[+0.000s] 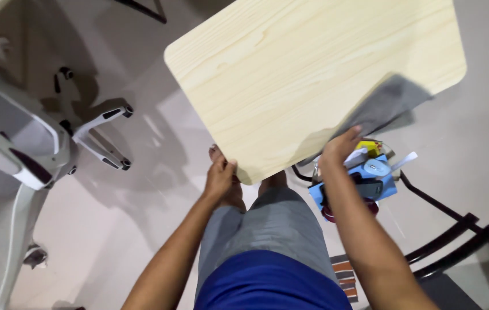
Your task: Wiping a desk surface with a cloth and then untangling and coiling electrical cables.
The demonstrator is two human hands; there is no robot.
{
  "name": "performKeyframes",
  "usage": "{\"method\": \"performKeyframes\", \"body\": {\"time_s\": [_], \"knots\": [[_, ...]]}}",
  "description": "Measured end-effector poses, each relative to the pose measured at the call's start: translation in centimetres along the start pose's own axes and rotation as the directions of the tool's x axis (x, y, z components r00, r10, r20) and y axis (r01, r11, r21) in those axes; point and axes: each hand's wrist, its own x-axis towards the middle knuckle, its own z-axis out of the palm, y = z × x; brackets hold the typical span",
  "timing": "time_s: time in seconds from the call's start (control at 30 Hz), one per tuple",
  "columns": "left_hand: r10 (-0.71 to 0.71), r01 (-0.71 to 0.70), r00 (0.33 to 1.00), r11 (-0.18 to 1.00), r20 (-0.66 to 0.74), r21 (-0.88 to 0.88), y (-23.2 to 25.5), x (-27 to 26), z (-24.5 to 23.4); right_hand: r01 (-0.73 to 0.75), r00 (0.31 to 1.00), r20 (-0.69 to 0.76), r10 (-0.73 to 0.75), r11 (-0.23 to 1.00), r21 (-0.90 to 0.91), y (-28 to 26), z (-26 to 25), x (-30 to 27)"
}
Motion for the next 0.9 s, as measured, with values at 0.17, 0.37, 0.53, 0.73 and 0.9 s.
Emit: {"method": "performKeyframes", "body": {"time_s": [0.17,0.37,0.53,0.73,0.9], "knots": [[-0.408,0.385,0.895,0.911,0.181,0.15,4.1,-5.4,1.8,-0.165,0.958,0.255,0.134,0.981,0.104,4.5,-0.2,-10.6],[-0.485,0.579,0.799,0.78,0.355,-0.236,-2.6,-6.9,4.9,-0.454,0.786,0.434,0.44,0.888,-0.079,8.8,-2.4,-16.8],[-0.313,0.331,0.936,0.939,0.158,-0.098,-7.1,-7.3,1.3,-0.426,0.639,0.519,0.568,0.823,-0.376,5.2,-4.6,-16.9],[-0.167,0.022,0.86,0.956,0.483,0.292,11.3,-12.9,-5.3,-0.41,0.492,0.542,0.682,0.73,-0.547,-3.3,-8.0,-18.1],[-0.019,-0.039,0.758,0.996,0.652,0.075,19.0,-12.5,-5.7,-0.32,0.689,0.533,0.49,0.866,-0.384,-6.6,-7.4,-14.4]]}}
